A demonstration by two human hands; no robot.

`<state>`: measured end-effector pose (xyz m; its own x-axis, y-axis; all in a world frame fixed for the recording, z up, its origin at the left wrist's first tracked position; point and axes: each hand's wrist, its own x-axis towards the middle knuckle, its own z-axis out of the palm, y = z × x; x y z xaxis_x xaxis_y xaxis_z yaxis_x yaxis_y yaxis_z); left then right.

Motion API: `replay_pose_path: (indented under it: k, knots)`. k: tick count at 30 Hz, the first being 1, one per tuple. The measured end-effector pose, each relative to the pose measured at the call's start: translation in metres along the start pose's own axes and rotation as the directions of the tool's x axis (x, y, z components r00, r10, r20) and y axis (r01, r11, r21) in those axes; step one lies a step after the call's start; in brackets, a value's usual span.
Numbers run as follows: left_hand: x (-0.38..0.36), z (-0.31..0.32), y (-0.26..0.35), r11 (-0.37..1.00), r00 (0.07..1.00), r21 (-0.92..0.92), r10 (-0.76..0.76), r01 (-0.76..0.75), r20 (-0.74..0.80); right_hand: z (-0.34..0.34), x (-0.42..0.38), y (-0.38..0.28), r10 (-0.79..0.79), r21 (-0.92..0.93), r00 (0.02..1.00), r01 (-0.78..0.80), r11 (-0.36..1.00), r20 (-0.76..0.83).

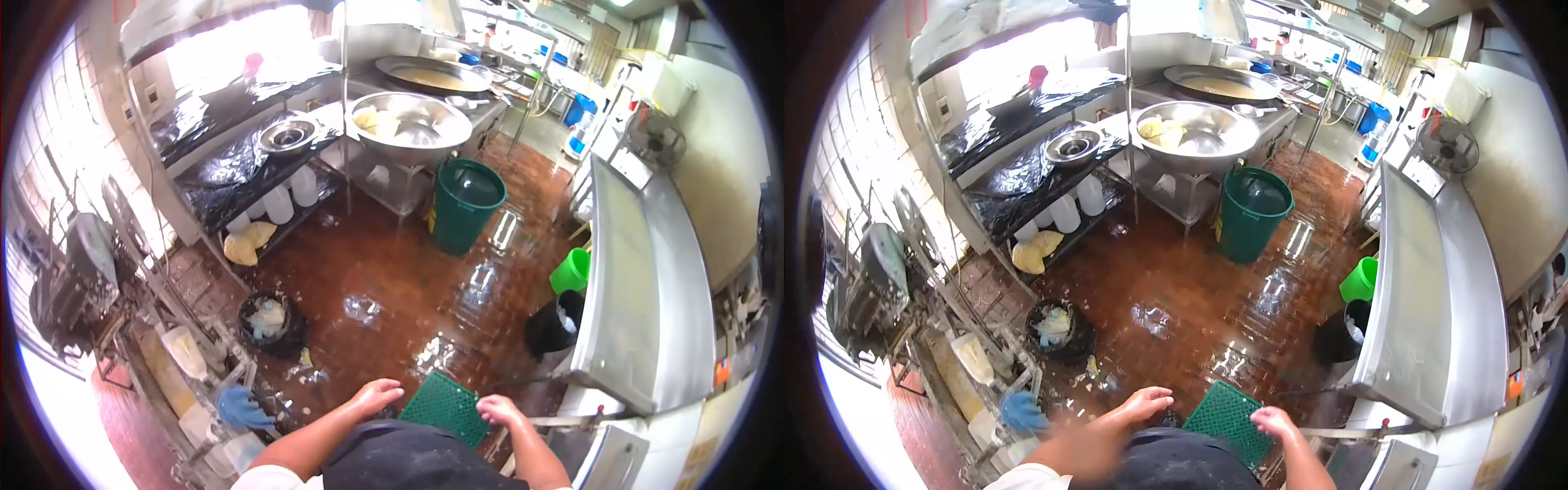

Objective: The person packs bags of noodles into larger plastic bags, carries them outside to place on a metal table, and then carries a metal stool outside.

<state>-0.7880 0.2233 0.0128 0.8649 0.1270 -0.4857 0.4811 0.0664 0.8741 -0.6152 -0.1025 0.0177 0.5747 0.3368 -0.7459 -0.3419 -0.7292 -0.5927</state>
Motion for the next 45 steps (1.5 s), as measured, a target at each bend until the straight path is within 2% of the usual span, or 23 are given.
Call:
replay_pose_path:
  k: [2, 4, 7, 10, 13, 14, 16, 17, 18, 20, 23, 25, 26, 28, 30, 32, 34, 37, 38, 41, 43, 44, 45]
  knots:
    - [0.033, -0.017, 0.06, 1.0, 0.999, -0.02, 0.017, -0.016, 0.048, -0.005, 0.013, -0.011, 0.09, -0.09, 0.996, -0.088, 0.992, 0.011]
    - [0.077, -0.037, 0.1, 0.992, 0.989, -0.108, 0.085, -0.072, 0.117, -0.016, 0.048, -0.002, 0.176, 0.04, 0.984, -0.178, 0.983, 0.029]
    - [0.137, -0.068, 0.159, 0.978, 0.972, -0.177, 0.14, -0.107, 0.186, -0.046, 0.09, -0.018, 0.358, 0.001, 0.929, -0.36, 0.933, 0.09]
    - [0.193, -0.094, 0.21, 0.995, 0.992, -0.046, 0.088, -0.084, 0.085, -0.092, 0.143, -0.069, 0.33, -0.011, 0.944, -0.33, 0.944, 0.014]
    - [0.265, -0.121, 0.225, 0.993, 0.998, -0.113, -0.039, 0.044, 0.051, -0.151, 0.231, -0.134, 0.211, 0.191, 0.976, -0.199, 0.961, -0.046]
    - [0.285, -0.134, 0.243, 0.986, 0.998, -0.163, -0.018, 0.026, 0.055, -0.164, 0.237, -0.194, 0.115, 0.152, 0.985, -0.095, 0.984, -0.131]
    - [0.316, -0.153, 0.27, 0.958, 0.998, -0.285, 0.016, 0.003, 0.064, -0.198, 0.284, -0.281, -0.186, 0.039, 0.976, 0.192, 0.981, -0.115]
    - [0.322, -0.165, 0.303, 0.931, 0.997, -0.364, 0.036, -0.008, 0.07, -0.21, 0.301, -0.337, -0.333, -0.033, 0.939, 0.332, 0.943, -0.089]
    - [0.336, -0.178, 0.322, 0.898, 0.988, -0.429, 0.136, -0.094, 0.068, -0.218, 0.312, -0.391, -0.436, -0.075, 0.883, 0.43, 0.9, -0.176]
    - [0.359, -0.207, 0.38, 0.814, 0.958, -0.549, 0.276, -0.19, 0.079, -0.227, 0.322, -0.5, -0.583, 0.055, 0.784, 0.605, 0.794, -0.213]
    - [0.421, -0.251, 0.469, 0.75, 0.88, -0.558, 0.47, -0.354, 0.075, -0.233, 0.332, -0.634, -0.816, 0.119, 0.566, 0.824, 0.554, -0.121]
    - [0.477, -0.275, 0.533, 0.712, 0.824, -0.518, 0.567, -0.475, 0.023, -0.233, 0.326, -0.704, -0.862, 0.046, 0.501, 0.866, 0.499, -0.083]
    - [0.503, -0.286, 0.565, 0.684, 0.798, -0.5, 0.602, -0.53, -0.023, -0.229, 0.315, -0.735, -0.89, 0.133, 0.451, 0.888, 0.44, -0.068]
    - [0.555, -0.312, 0.619, 0.568, 0.737, -0.598, 0.673, -0.566, -0.058, -0.232, 0.304, -0.789, -0.91, 0.012, 0.412, 0.911, 0.412, -0.054]
    - [0.611, -0.338, 0.677, 0.542, 0.771, -0.653, 0.629, -0.529, -0.102, -0.237, 0.295, -0.838, -0.909, -0.005, 0.415, 0.91, 0.415, -0.036]
    - [0.673, -0.368, 0.733, 0.527, 0.786, -0.697, 0.612, -0.486, -0.085, -0.241, 0.299, -0.883, -0.936, -0.025, 0.345, 0.937, 0.347, -0.072]
    - [0.713, -0.389, 0.788, 0.555, 0.763, -0.589, 0.623, -0.588, -0.174, -0.243, 0.297, -0.923, -0.95, -0.086, 0.296, 0.949, 0.305, -0.099]
    - [0.756, -0.419, 0.845, 0.431, 0.673, -0.622, 0.707, -0.653, -0.217, -0.241, 0.3, -0.981, -0.963, -0.247, 0.239, 0.933, 0.263, -0.127]
    - [0.767, -0.425, 0.859, 0.385, 0.673, -0.635, 0.675, -0.67, -0.301, -0.241, 0.303, -1.002, -0.968, -0.315, 0.22, 0.916, 0.248, -0.122]
    - [0.752, -0.432, 0.87, 0.284, 0.598, -0.716, 0.769, -0.637, -0.227, -0.247, 0.335, -1.065, -0.971, -0.626, -0.173, 0.779, -0.031, -0.167]
    - [0.758, -0.439, 0.867, 0.165, 0.453, -0.806, 0.881, -0.568, -0.139, -0.264, 0.357, -1.106, -0.862, -0.868, -0.504, 0.448, -0.214, -0.048]
    - [0.742, -0.44, 0.865, 0.15, 0.449, -0.803, 0.88, -0.576, -0.158, -0.271, 0.362, -1.12, -0.77, -0.936, -0.636, 0.235, -0.262, 0.056]
    - [0.712, -0.435, 0.861, 0.133, 0.443, -0.801, 0.879, -0.583, -0.177, -0.275, 0.361, -1.129, -0.766, -0.943, -0.639, 0.211, -0.259, 0.067]
